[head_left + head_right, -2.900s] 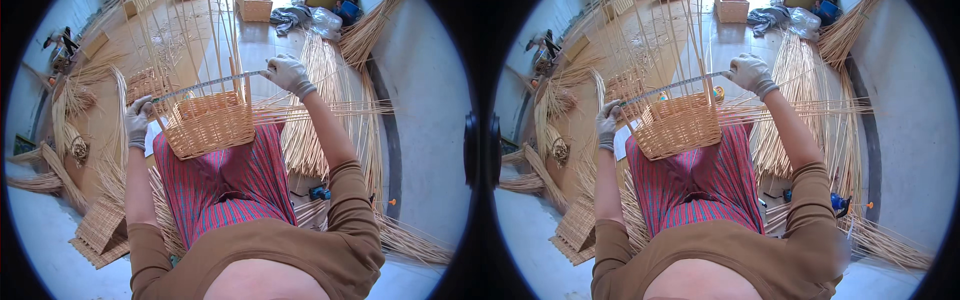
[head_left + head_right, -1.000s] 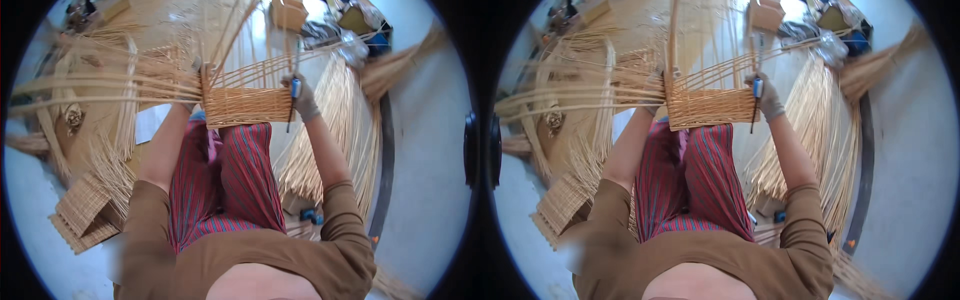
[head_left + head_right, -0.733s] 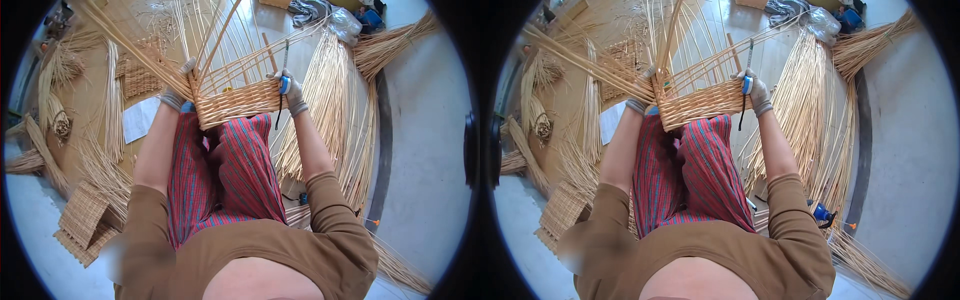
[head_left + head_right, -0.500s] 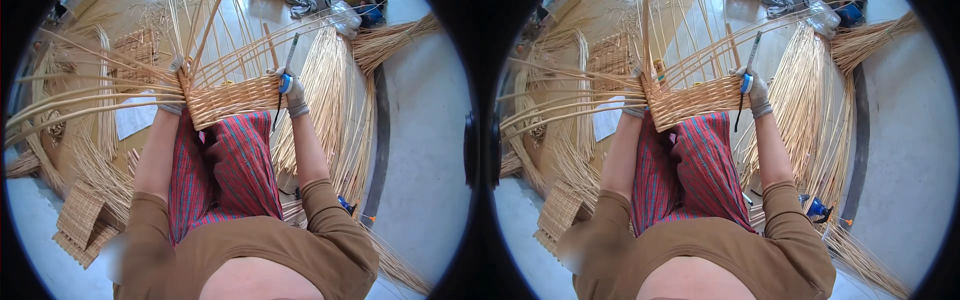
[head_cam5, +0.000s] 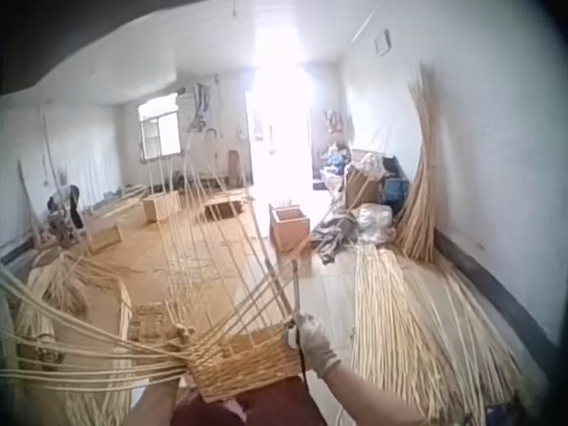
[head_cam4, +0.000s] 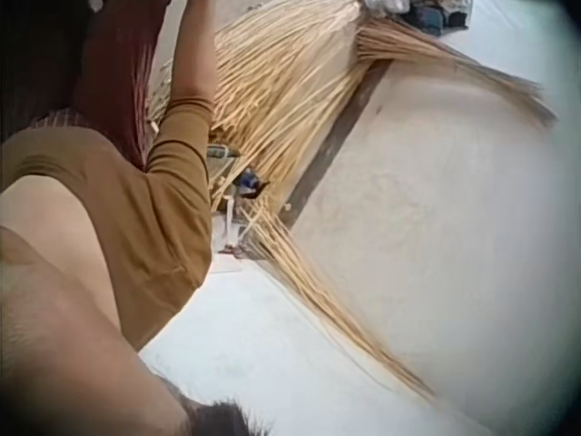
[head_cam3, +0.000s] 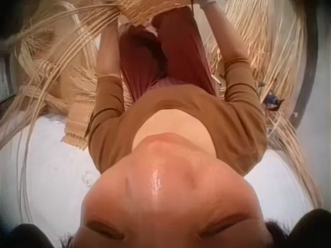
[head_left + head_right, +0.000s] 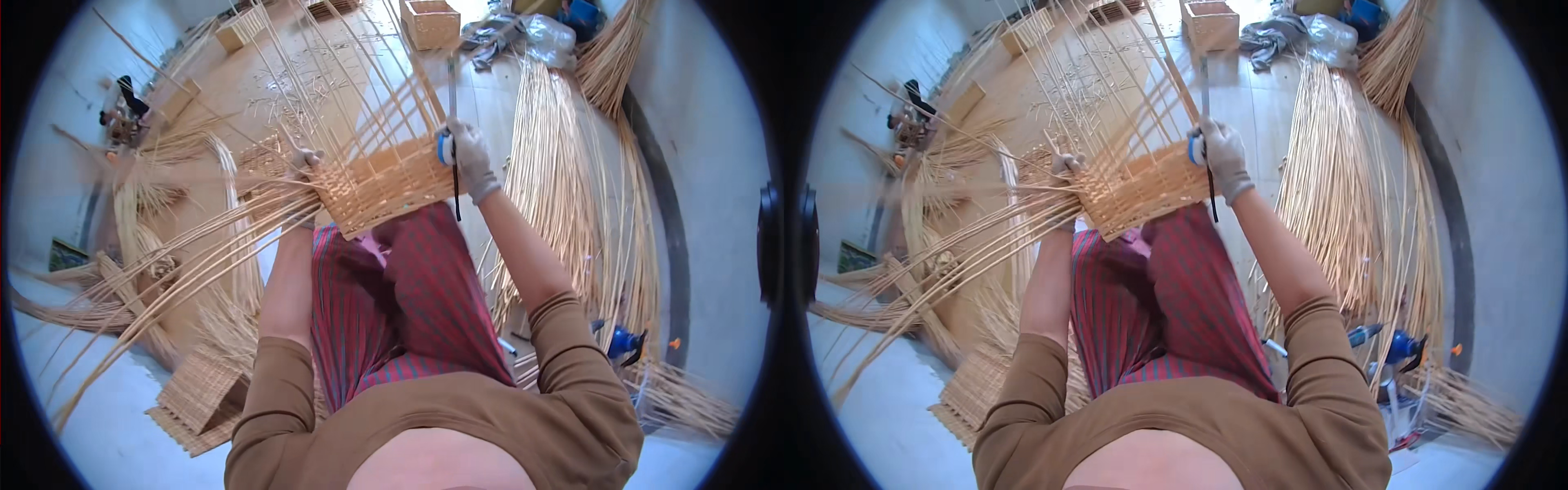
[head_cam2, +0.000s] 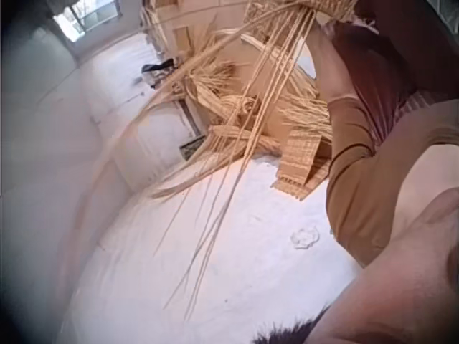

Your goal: Weaving a wicker basket using dried reeds and manual assembly techniques.

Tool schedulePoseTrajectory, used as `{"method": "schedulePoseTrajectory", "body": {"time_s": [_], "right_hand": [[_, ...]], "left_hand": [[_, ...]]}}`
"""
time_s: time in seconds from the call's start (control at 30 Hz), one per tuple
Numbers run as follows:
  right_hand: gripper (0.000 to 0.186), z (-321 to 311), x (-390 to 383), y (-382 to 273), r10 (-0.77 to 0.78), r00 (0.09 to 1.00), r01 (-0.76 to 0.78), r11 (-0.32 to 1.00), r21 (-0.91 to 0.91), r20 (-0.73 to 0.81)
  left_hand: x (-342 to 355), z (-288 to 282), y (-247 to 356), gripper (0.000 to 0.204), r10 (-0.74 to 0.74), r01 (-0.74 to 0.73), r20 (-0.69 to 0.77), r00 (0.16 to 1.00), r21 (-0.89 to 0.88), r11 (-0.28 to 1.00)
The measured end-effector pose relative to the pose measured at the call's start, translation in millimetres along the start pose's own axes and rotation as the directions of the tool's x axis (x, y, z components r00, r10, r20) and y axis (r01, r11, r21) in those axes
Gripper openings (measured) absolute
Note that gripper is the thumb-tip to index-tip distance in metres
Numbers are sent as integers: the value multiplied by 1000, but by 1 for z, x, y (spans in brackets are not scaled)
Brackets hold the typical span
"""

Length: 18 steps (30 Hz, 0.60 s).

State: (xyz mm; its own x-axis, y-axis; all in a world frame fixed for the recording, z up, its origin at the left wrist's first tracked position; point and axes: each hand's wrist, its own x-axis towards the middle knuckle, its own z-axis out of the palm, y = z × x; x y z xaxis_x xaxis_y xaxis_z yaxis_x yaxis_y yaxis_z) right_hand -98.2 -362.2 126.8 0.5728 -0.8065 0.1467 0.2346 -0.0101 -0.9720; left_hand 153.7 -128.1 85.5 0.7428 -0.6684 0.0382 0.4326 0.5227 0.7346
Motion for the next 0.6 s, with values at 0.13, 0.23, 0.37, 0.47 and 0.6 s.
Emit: {"method": "schedulePoseTrajectory", "body": {"time_s": [0.13,0.23,0.37,0.47,0.6], "right_hand": [[43,15,-50,-40,-108,993,97,980,175,53],[41,24,-104,-37,-202,979,191,960,205,34],[42,8,-148,45,-181,982,188,956,224,-53],[43,12,-169,68,-41,998,22,955,297,57],[42,1,-169,74,51,992,-77,970,231,118]], "left_hand": [[-36,26,58,30,169,-176,268,948,-1,984],[-80,14,74,33,57,-14,471,880,-95,995],[-124,-23,48,29,42,-53,207,977,47,997],[-154,-45,38,31,103,-124,142,985,145,982],[-158,-25,37,27,66,-78,80,995,147,986]]}}
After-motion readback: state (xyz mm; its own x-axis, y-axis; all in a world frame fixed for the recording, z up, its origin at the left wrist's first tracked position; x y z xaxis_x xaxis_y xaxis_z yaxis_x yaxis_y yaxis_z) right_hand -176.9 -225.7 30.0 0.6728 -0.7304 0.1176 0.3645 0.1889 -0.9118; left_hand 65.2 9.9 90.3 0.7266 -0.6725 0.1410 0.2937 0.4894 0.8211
